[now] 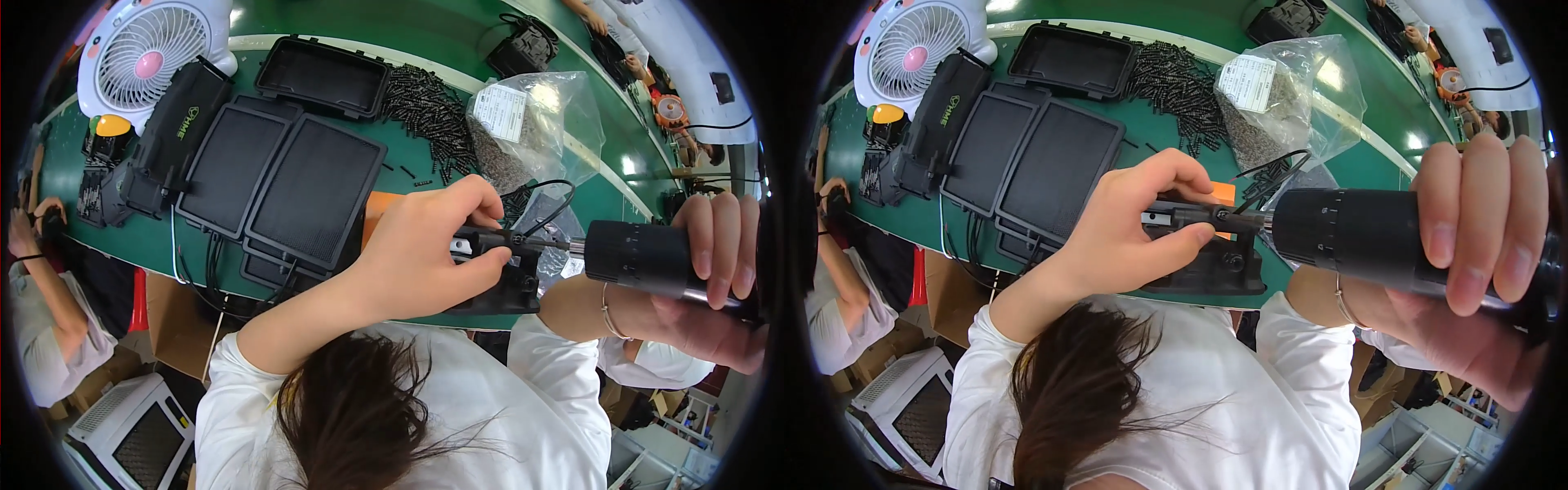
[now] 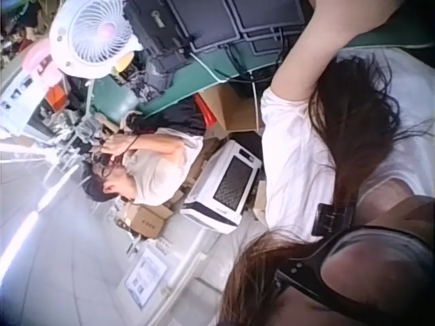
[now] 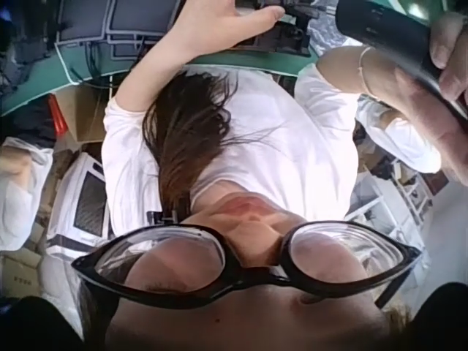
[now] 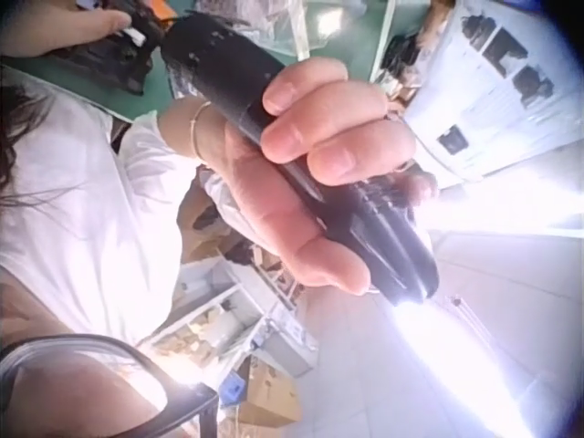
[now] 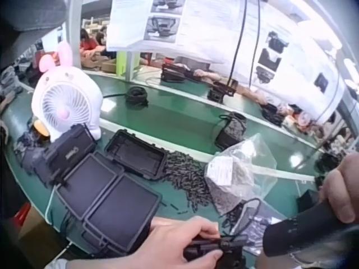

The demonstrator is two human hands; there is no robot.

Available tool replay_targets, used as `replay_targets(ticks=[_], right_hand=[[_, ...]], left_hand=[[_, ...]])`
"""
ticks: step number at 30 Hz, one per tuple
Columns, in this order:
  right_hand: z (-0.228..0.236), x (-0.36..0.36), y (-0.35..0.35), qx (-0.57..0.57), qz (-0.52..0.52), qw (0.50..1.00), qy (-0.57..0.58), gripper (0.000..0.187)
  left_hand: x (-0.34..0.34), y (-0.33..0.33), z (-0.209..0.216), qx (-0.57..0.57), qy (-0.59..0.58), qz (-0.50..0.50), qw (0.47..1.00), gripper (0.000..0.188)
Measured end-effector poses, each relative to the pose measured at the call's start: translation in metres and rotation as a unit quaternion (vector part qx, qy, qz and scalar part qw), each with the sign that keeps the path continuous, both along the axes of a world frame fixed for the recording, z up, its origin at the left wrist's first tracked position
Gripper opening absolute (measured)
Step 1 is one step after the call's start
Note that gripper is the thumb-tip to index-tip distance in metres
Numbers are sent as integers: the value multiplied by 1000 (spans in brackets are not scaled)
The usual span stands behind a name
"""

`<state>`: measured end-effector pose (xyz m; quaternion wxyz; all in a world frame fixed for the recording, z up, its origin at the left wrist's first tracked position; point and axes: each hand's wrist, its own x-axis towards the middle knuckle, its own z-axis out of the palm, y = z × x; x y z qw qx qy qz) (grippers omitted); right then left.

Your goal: Assembling housings and components for solar-powered lights using an electric screwdriver at a factory workbench.

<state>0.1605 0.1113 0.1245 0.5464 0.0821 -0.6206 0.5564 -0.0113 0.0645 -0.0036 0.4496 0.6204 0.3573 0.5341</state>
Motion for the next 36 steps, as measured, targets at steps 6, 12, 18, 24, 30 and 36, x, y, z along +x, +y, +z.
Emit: replay_targets(ticks=[6,12,18,24,30,36], right_hand=[[-3,-3,-1,-3,-1,1000,-7,65],[0,-9,1,-20,24,999,-22,64],[4,-11,-2,-16,-5,999,-49,60],[8,-8,4,21,-17,991,-135,59],[-4,-8,3,-38,-42,997,-56,62],[6,-17,7,-151,-44,986,-63,27]], left_hand=[[-2,0,1,4,16,-5,1000,28],[-3,2,0,-9,27,-8,1000,26],[-17,4,-3,-105,-85,-110,985,23],[-19,7,-1,-107,-60,-114,986,25],[-18,4,-8,-118,-73,-113,984,29],[-10,3,-14,-146,-122,-132,973,31]])
